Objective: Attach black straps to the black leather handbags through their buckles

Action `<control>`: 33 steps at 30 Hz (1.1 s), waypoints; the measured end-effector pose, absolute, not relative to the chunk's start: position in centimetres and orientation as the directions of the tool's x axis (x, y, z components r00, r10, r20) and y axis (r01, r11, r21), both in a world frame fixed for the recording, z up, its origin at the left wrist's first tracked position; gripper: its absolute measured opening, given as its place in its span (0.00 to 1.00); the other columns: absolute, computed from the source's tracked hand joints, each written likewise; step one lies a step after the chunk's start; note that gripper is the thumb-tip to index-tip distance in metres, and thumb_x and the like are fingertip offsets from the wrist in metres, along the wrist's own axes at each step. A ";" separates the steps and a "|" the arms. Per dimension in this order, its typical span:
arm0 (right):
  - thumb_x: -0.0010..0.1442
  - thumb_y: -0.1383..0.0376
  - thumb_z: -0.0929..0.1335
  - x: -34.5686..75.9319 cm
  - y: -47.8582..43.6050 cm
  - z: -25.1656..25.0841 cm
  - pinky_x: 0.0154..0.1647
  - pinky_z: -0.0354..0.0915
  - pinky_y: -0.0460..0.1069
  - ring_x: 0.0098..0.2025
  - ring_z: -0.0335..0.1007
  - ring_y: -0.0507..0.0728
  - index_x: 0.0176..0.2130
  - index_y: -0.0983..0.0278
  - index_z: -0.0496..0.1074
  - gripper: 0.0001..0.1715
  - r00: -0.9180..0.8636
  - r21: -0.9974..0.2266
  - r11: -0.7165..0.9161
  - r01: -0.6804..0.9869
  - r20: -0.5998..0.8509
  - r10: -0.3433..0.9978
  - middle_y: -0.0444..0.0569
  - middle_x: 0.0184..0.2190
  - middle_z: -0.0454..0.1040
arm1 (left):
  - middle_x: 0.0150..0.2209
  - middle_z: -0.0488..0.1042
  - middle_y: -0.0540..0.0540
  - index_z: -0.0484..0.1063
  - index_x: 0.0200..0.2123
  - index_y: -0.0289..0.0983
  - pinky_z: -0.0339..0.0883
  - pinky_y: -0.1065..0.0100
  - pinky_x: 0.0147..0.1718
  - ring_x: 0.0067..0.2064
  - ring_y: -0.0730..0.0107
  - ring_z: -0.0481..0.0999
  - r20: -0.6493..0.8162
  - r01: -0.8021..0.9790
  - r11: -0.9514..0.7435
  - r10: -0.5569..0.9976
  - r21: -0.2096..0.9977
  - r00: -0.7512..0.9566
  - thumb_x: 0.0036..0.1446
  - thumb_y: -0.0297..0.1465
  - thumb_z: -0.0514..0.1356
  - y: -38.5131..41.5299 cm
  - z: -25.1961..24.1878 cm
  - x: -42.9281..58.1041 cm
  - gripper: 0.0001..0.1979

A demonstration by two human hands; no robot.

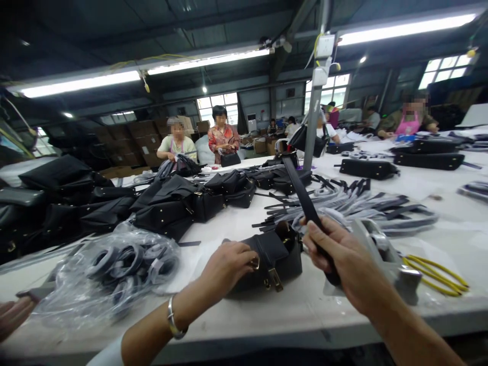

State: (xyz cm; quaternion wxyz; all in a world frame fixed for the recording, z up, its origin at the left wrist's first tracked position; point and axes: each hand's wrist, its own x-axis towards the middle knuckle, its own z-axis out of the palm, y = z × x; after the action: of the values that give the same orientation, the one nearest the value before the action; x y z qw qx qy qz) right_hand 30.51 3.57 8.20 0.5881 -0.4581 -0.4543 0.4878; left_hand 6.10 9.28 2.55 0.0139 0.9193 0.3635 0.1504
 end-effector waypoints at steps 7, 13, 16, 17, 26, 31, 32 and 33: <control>0.54 0.36 0.69 25.1 3.7 1.3 0.18 0.44 0.44 0.16 0.47 0.45 0.40 0.66 0.72 0.37 -0.009 -0.982 -0.067 -0.174 -0.066 0.998 0.40 0.20 0.65 | 0.46 0.73 0.45 0.75 0.54 0.42 0.69 0.63 0.46 0.46 0.61 0.74 0.384 0.484 -0.691 0.711 0.537 0.589 0.58 0.26 0.68 10.1 6.9 3.4 0.21; 0.56 0.35 0.66 21.2 4.7 1.7 0.20 0.43 0.45 0.19 0.48 0.47 0.50 0.69 0.72 0.43 -0.141 -0.990 -0.040 -0.137 -0.020 0.990 0.43 0.21 0.67 | 0.40 0.77 0.44 0.76 0.43 0.35 0.73 0.68 0.41 0.39 0.65 0.78 0.381 0.080 -0.446 0.833 0.891 0.400 0.52 0.29 0.72 10.8 6.2 2.8 0.15; 0.59 0.38 0.67 20.5 5.2 2.8 0.21 0.43 0.45 0.20 0.47 0.48 0.53 0.70 0.71 0.41 -0.124 -0.987 -0.013 -0.163 0.007 0.992 0.37 0.18 0.56 | 0.40 0.79 0.43 0.75 0.43 0.35 0.74 0.65 0.44 0.41 0.62 0.80 0.371 0.034 -0.413 0.850 0.910 0.374 0.54 0.30 0.71 10.2 5.7 2.6 0.15; 0.59 0.39 0.67 20.4 5.4 3.1 0.21 0.43 0.45 0.21 0.47 0.48 0.54 0.70 0.70 0.41 -0.112 -0.986 -0.009 -0.166 0.010 0.994 0.36 0.18 0.54 | 0.41 0.80 0.43 0.76 0.43 0.36 0.74 0.63 0.46 0.43 0.60 0.80 0.404 0.077 -0.457 0.844 0.886 0.351 0.54 0.30 0.71 9.8 5.8 2.6 0.14; 0.65 0.37 0.56 22.3 6.2 3.8 0.23 0.51 0.49 0.20 0.50 0.52 0.48 0.66 0.75 0.41 -0.119 -0.959 0.271 0.086 0.260 0.958 0.39 0.17 0.54 | 0.50 0.79 0.45 0.77 0.52 0.42 0.70 0.62 0.52 0.51 0.59 0.78 0.564 0.487 -0.683 0.728 0.545 0.390 0.60 0.22 0.65 8.0 7.3 2.1 0.18; 0.63 0.37 0.59 24.1 5.3 3.4 0.21 0.51 0.48 0.22 0.55 0.53 0.40 0.62 0.75 0.35 -0.212 -0.942 0.227 0.246 0.177 0.961 0.45 0.23 0.67 | 0.49 0.78 0.41 0.75 0.52 0.37 0.68 0.63 0.53 0.51 0.60 0.77 0.466 0.092 -0.487 0.866 0.869 0.179 0.63 0.31 0.64 9.6 5.3 0.8 0.14; 0.62 0.36 0.60 24.2 5.2 3.1 0.22 0.53 0.48 0.23 0.58 0.53 0.41 0.62 0.75 0.35 -0.261 -0.949 0.206 0.238 0.141 0.955 0.46 0.24 0.70 | 0.49 0.77 0.40 0.74 0.52 0.36 0.67 0.63 0.54 0.52 0.60 0.76 0.430 -0.037 -0.429 0.893 0.903 0.130 0.63 0.33 0.65 10.0 4.8 0.6 0.15; 0.61 0.36 0.61 24.3 5.1 2.8 0.22 0.54 0.48 0.23 0.59 0.53 0.42 0.62 0.74 0.35 -0.301 -0.958 0.182 0.221 0.111 0.947 0.47 0.24 0.72 | 0.50 0.77 0.40 0.74 0.52 0.36 0.66 0.63 0.55 0.53 0.60 0.75 0.399 -0.159 -0.383 0.913 0.910 0.086 0.62 0.34 0.66 10.2 4.2 0.5 0.17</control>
State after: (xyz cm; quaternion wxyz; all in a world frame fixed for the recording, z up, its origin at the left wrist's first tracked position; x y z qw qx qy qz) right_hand 24.31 5.13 2.80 0.3927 -0.4419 -0.6610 0.4621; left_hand 0.48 10.22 4.24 0.4514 0.5823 0.3236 0.5936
